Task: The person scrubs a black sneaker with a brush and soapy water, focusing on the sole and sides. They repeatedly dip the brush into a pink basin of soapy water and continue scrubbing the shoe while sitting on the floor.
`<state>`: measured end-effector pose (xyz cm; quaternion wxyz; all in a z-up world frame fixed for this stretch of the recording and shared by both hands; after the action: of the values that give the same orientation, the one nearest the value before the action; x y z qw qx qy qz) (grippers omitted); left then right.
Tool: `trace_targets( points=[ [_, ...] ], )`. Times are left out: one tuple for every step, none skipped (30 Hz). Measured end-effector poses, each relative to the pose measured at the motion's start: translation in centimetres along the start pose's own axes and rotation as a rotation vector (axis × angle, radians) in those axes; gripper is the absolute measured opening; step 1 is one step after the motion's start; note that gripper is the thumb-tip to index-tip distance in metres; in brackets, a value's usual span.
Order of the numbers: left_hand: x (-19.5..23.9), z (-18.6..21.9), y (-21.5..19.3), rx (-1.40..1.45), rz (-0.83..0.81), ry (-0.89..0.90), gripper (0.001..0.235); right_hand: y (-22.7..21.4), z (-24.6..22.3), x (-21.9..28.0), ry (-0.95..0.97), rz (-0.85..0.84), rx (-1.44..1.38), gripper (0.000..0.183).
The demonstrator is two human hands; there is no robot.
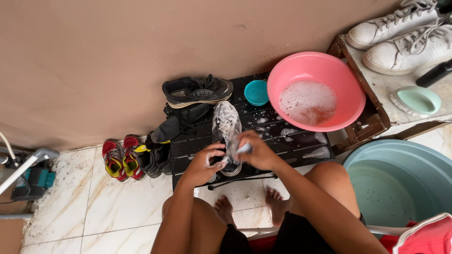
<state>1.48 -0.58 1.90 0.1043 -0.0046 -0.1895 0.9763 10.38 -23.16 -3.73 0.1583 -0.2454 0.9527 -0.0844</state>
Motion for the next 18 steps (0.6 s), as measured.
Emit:
trace_targets(
  points=[
    [-0.3, -0.4, -0.3, 0.000, 0.005, 0.002, 0.034, -0.1, -1.1, 0.0, -0.004, -0.004, 0.002, 0.029],
    [-0.6, -0.8, -0.7, -0.014, 0.008, 0.024, 0.033, 0.1, -2.0, 0.0, 0.029, -0.058, -0.044, 0.031],
    [-0.4, -1.3, -0.7, -0.024, 0.006, 0.037, 0.033, 0.5, -2.9, 0.8, 0.071, -0.112, -0.093, 0.033],
    [0.0, -1.5, -0.2, -0.019, 0.006, 0.031, 0.033, 0.0, -0.8, 1.1, 0.078, -0.116, -0.095, 0.033],
    [-0.3, -1.3, -0.1, -0.032, 0.013, 0.047, 0.034, -0.9, 1.7, 0.6, 0.144, -0.052, 0.005, 0.031],
    [-0.6, -1.1, -0.1, -0.044, 0.019, 0.064, 0.035, -1.9, 4.0, 0.2, 0.209, 0.013, 0.104, 0.029],
    [-0.2, -0.4, -0.2, -0.047, 0.017, 0.064, 0.035, -1.5, 2.0, 0.5, 0.209, 0.015, 0.102, 0.029],
    [0.0, 0.2, -0.3, -0.030, 0.009, 0.029, 0.034, -0.5, -0.1, 0.8, 0.177, -0.120, 0.003, 0.033],
    [0.2, 0.9, -0.4, -0.014, 0.001, -0.003, 0.034, 0.3, -2.3, 1.1, 0.142, -0.253, -0.096, 0.037],
    [0.0, 0.6, -0.5, -0.017, 0.000, 0.000, 0.034, -0.5, -1.4, 0.7, 0.139, -0.251, -0.095, 0.037],
    [-0.2, 0.4, -0.6, -0.016, 0.006, 0.007, 0.034, -1.1, -0.5, 0.4, 0.129, -0.256, -0.014, 0.039],
    [-0.4, 0.1, -0.7, -0.016, 0.012, 0.015, 0.034, -1.8, 0.4, 0.3, 0.120, -0.261, 0.067, 0.040],
    [-0.4, 0.3, -0.7, -0.026, 0.009, 0.022, 0.034, -2.0, 0.3, 0.1, 0.112, -0.252, 0.065, 0.040],
    [-0.5, 0.5, -0.8, -0.046, 0.012, 0.058, 0.031, -2.2, 0.2, -0.1, 0.121, -0.242, 0.072, 0.039],
    [-0.3, 0.6, -0.5, -0.057, 0.015, 0.090, 0.028, -2.5, 0.3, 0.1, 0.136, -0.235, 0.080, 0.038],
    [-0.5, 0.0, -1.0, -0.061, 0.011, 0.093, 0.028, -1.9, -0.3, 0.1, 0.135, -0.230, 0.080, 0.038],
    [-0.5, -0.5, -0.8, -0.099, -0.013, 0.157, 0.040, -1.6, -1.0, 0.4, 0.129, -0.279, 0.057, 0.039],
    [-0.5, -1.0, -0.7, -0.138, -0.037, 0.222, 0.052, -1.2, -1.7, 0.7, 0.124, -0.329, 0.035, 0.040]
  ],
)
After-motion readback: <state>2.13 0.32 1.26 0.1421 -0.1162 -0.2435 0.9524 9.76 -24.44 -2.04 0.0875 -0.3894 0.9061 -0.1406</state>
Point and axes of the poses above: each hand's wrist, its own x-axis away from the middle knuckle, its own y-axis out of the palm, z = x × y, the point moved 4 cm from there along -x, towards the middle knuckle, and after that the axes turned 3 degrees about z, right-handed, at the moved point
